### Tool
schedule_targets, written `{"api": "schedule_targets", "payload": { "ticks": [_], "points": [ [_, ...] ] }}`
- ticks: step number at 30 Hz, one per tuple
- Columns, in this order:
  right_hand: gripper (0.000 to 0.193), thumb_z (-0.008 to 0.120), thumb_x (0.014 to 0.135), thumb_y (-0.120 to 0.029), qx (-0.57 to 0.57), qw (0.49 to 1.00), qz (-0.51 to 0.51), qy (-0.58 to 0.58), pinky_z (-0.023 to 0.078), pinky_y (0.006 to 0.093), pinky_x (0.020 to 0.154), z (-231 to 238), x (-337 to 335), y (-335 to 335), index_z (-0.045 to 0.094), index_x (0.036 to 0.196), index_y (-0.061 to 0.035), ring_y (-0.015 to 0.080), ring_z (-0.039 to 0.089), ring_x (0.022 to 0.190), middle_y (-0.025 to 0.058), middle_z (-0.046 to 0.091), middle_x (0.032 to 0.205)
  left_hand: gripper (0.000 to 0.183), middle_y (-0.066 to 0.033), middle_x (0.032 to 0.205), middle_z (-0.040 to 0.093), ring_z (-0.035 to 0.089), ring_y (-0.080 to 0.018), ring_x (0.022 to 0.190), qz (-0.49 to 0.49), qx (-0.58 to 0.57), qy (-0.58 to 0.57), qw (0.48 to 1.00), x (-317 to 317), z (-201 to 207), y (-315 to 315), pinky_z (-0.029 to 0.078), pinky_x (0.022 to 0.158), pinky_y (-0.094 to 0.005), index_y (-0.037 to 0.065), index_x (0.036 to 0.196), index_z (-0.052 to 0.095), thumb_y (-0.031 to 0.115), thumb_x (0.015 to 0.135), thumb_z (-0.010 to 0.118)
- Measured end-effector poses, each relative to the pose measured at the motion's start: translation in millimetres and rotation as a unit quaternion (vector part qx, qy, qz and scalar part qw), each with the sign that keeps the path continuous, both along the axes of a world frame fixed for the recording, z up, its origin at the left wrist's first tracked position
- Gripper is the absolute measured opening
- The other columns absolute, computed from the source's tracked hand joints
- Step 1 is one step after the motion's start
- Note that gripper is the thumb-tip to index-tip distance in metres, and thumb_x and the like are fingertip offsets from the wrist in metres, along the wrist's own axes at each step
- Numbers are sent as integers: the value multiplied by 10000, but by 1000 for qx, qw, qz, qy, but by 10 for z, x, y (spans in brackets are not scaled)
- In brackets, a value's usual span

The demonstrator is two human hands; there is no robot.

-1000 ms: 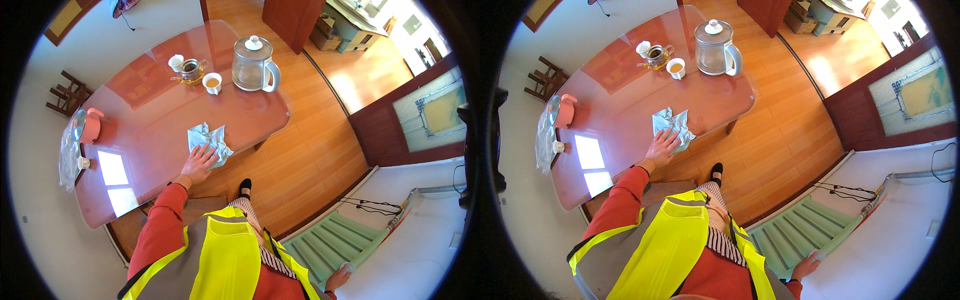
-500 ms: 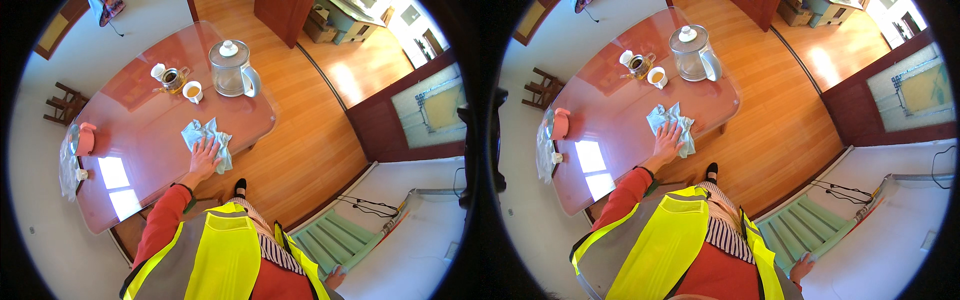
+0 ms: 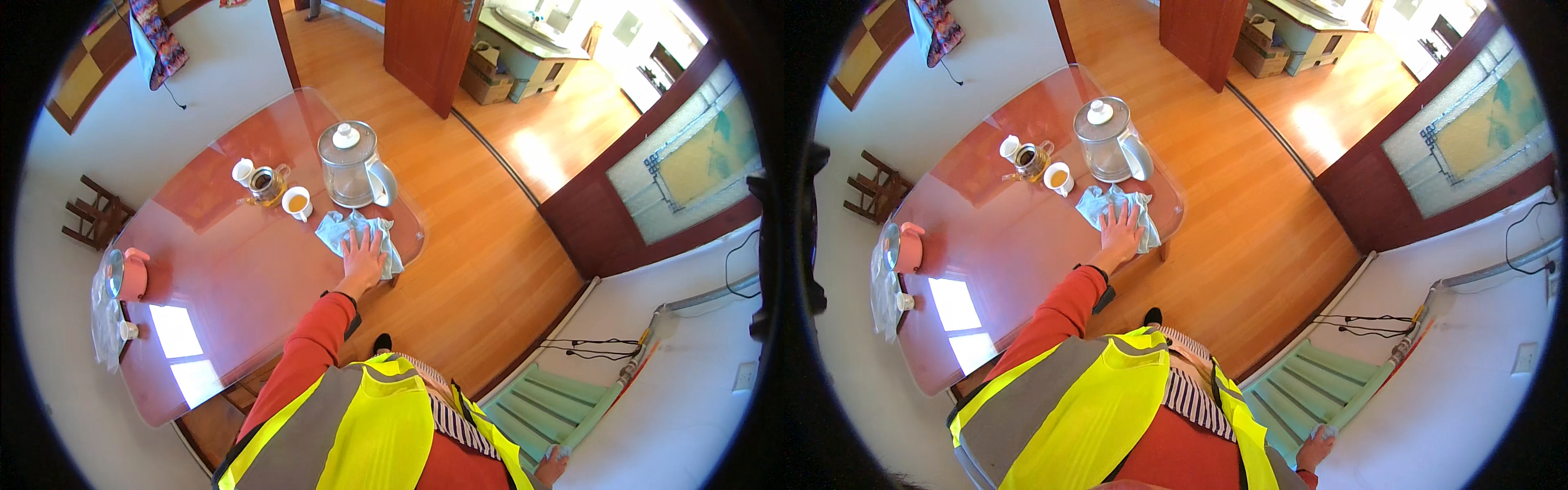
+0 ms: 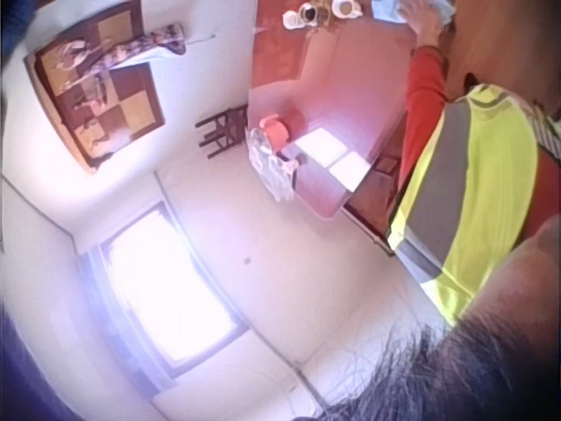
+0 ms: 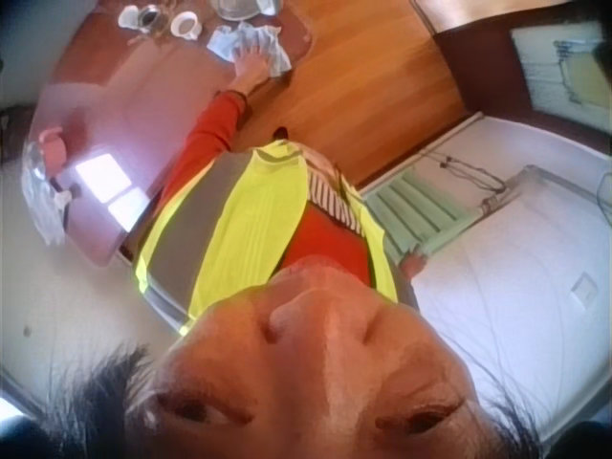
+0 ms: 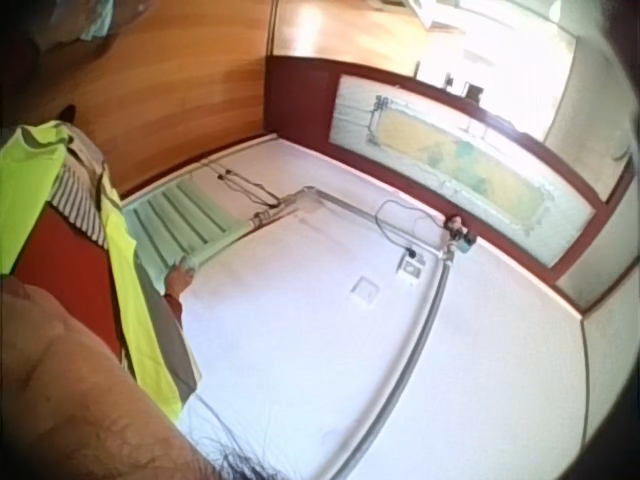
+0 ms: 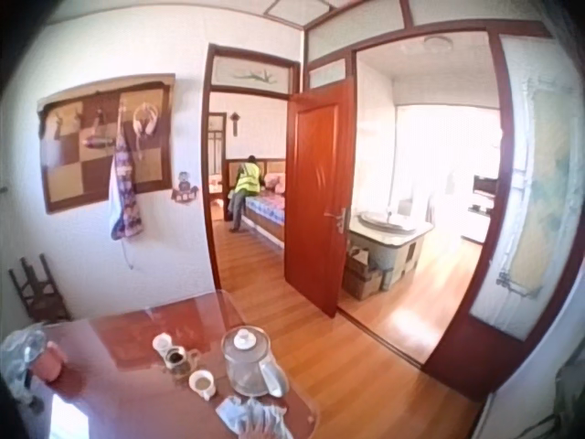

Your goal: The person wipes a wooden dining table with a cloth, then moves to wipe a wooden door and its frame. The person uses a light blue cloth to clean the surfaces in a home environment.

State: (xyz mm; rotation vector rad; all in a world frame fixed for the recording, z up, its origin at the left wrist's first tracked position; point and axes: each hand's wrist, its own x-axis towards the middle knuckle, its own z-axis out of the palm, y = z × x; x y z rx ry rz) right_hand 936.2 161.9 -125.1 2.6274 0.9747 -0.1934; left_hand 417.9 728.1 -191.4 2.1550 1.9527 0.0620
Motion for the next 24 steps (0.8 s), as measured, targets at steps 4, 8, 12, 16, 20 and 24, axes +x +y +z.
{"api": "schedule_targets", "payload": {
  "ticks": [4,8,12,16,20,24],
  "points": [
    [585,688,795,-130,-3,1000,-12,-5,393,476,973,-84,36,-58,491,1345,-156,441,443,1163,273,400,1273,585,-106,1577,199,131,-424,1438,-13,13,-5,1000,-25,-43,-109,97,1138,-600,171,1508,244,418,990,356],
    [569,692,796,-134,36,998,41,-38,387,489,982,-158,65,-111,496,1330,-143,441,440,1168,286,393,1298,569,-97,1568,228,141,-408,1439,-33,31,2,999,-53,-50,-250,101,1144,-590,172,1508,245,390,993,350],
    [573,703,792,-144,19,998,38,-43,381,497,991,-282,175,-174,492,1325,-138,445,441,1174,301,395,1311,565,-96,1559,254,153,-401,1437,-56,31,8,998,-107,-17,-410,106,1147,-585,170,1506,255,370,987,357],
    [576,715,789,-201,22,995,78,-62,391,496,988,-427,325,-244,496,1320,-161,451,453,1172,314,401,1313,564,-98,1547,283,176,-388,1433,-75,33,-12,997,-183,13,-584,119,1149,-573,167,1499,270,364,981,369],
    [599,714,777,-295,-51,998,-20,-18,423,488,964,-425,486,-169,498,1320,-162,459,460,1187,314,400,1324,566,-93,1547,284,196,-392,1426,-91,31,9,995,-227,33,-694,146,1141,-578,163,1493,283,349,971,399],
    [573,668,799,-383,-120,991,-39,37,445,471,950,-323,663,106,529,1300,-142,424,503,1181,273,481,1302,613,-116,1528,311,219,-392,1416,-87,42,-13,995,-245,14,-727,155,1142,-565,152,1490,275,348,942,469]
  ]
}}
